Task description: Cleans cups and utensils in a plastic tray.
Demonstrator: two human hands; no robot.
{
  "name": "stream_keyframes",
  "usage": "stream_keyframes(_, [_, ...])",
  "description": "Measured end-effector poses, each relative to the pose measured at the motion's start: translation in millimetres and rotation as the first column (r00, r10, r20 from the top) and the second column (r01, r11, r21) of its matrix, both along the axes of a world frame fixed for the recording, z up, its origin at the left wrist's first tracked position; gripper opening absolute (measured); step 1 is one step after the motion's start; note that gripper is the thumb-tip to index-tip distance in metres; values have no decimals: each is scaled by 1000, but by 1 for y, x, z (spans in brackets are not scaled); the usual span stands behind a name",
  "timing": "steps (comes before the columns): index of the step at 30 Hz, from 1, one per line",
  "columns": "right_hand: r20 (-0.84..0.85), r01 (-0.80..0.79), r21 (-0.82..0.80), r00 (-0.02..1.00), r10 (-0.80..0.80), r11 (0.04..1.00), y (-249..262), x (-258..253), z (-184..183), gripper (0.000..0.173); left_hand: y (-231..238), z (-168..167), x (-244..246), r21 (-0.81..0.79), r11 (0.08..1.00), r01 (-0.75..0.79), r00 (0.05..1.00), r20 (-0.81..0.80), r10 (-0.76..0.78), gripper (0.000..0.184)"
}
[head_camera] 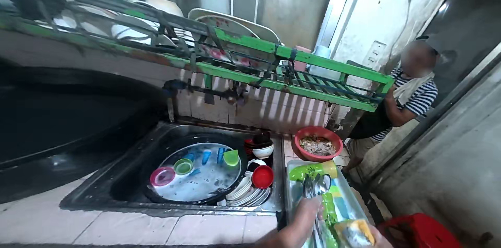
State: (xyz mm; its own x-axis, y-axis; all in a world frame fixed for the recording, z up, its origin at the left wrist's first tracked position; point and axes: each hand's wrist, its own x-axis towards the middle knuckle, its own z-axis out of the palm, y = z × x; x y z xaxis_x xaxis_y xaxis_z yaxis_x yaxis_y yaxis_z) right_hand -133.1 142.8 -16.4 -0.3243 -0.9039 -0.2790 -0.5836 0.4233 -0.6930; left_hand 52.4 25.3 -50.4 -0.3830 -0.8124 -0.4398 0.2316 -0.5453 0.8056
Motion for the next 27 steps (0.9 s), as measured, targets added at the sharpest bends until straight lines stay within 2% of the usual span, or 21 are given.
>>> stream_keyframes(2, [130, 142, -126, 983, -126, 982, -10, 2, 5, 68, 4, -1, -4, -54, 996, 73, 992, 103, -67, 25])
stream_keyframes(5, [341, 283, -213, 918, -200, 935, -39, 15, 12, 66, 13, 2, -10, -70, 978, 199, 959, 217, -179, 30])
stream_keyframes(7, [368, 361, -233, 892, -262, 903, -57, 21, 10, 61, 18, 6, -10, -47, 965, 259, 939, 245, -240, 31])
stream_keyframes(11, [409, 420, -286, 866, -286, 861, -61, 33, -10, 60, 16, 8, -6, -52, 965, 256, 936, 262, -234, 30])
stream_keyframes(13, [383, 366, -230, 886, -262, 902, -51, 48, -8, 62, 17, 15, -2, -71, 956, 284, 894, 380, -237, 31])
stream_keyframes(15, [278, 308, -185, 927, -251, 933, -54, 48, -10, 65, 17, 19, -1, -91, 938, 334, 855, 449, -261, 40])
stream_keyframes(18, [86, 285, -179, 958, -273, 942, -71, 35, -9, 64, 15, 12, -6, -113, 926, 360, 848, 454, -274, 37])
stream_keyframes(20, [42, 290, -217, 957, -287, 932, -76, 38, -10, 64, 13, 11, -8, -69, 950, 304, 876, 411, -251, 29])
stream_keyframes(22, [-11, 226, -227, 972, -235, 947, -70, 52, -12, 63, 11, 11, -9, -28, 966, 258, 894, 385, -228, 24])
stream_keyframes(25, [-112, 112, -135, 985, -127, 984, -64, 59, -9, 63, 11, 16, -6, -8, 950, 313, 847, 454, -275, 28])
stream_keyframes(27, [-113, 152, -102, 980, -163, 983, -74, 47, -4, 63, 12, 13, -6, 7, 956, 293, 862, 432, -267, 27])
